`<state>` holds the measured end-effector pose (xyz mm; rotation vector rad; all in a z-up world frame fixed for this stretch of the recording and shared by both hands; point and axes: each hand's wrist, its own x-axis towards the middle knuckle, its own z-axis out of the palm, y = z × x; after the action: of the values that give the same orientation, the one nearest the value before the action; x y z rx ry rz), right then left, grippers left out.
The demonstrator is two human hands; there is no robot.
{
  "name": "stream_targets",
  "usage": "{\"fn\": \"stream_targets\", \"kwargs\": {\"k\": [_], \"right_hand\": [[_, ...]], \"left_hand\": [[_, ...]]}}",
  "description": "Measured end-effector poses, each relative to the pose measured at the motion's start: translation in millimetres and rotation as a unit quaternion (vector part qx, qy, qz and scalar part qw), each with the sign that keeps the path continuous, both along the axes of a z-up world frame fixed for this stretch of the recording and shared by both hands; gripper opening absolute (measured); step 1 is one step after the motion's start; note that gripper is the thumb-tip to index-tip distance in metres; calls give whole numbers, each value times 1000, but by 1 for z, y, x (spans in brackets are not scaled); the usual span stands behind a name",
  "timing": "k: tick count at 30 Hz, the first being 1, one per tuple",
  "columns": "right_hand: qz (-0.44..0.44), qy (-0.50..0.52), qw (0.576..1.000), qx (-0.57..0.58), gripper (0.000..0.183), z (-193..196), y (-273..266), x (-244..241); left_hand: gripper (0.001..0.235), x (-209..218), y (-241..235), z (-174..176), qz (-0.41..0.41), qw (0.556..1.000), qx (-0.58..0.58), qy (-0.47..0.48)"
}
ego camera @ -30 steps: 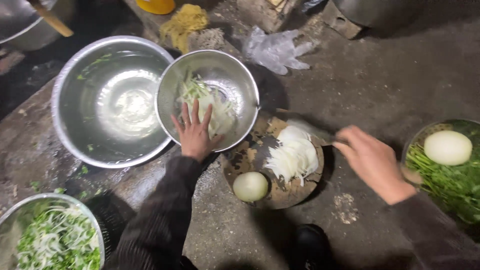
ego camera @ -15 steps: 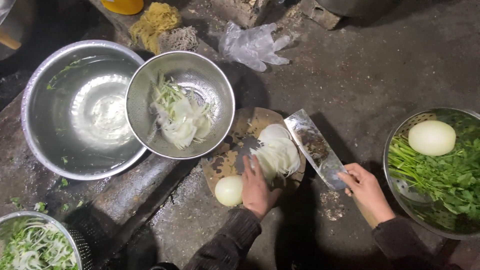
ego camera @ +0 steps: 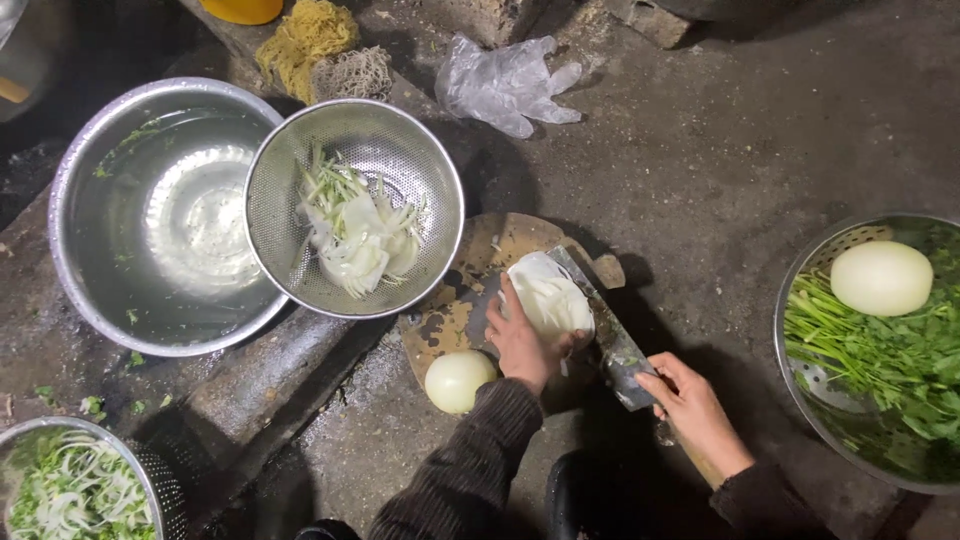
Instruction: Slicing onions with a cleaver on a wooden board and placing them in a bowl
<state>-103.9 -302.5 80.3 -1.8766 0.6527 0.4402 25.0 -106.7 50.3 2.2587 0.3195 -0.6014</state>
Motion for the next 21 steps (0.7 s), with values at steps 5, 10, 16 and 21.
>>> {"fn": "stream_targets", "kwargs": {"k": [5, 10, 16, 21], "right_hand": [[41, 1, 999, -9, 16, 15, 21, -3], [8, -43, 998, 34, 11, 1, 29, -17], [15, 24, 1000, -8, 15, 70, 39, 6], [200, 6, 971, -131, 31, 134, 77, 89]], "left_hand": [[139, -2, 6, -1, 3, 1000, -18, -3], [141, -15, 16, -3, 28, 998, -3, -62], [134, -15, 49, 56, 60, 980, -113, -155], [135, 37, 98, 119, 143, 968, -173, -115]]}}
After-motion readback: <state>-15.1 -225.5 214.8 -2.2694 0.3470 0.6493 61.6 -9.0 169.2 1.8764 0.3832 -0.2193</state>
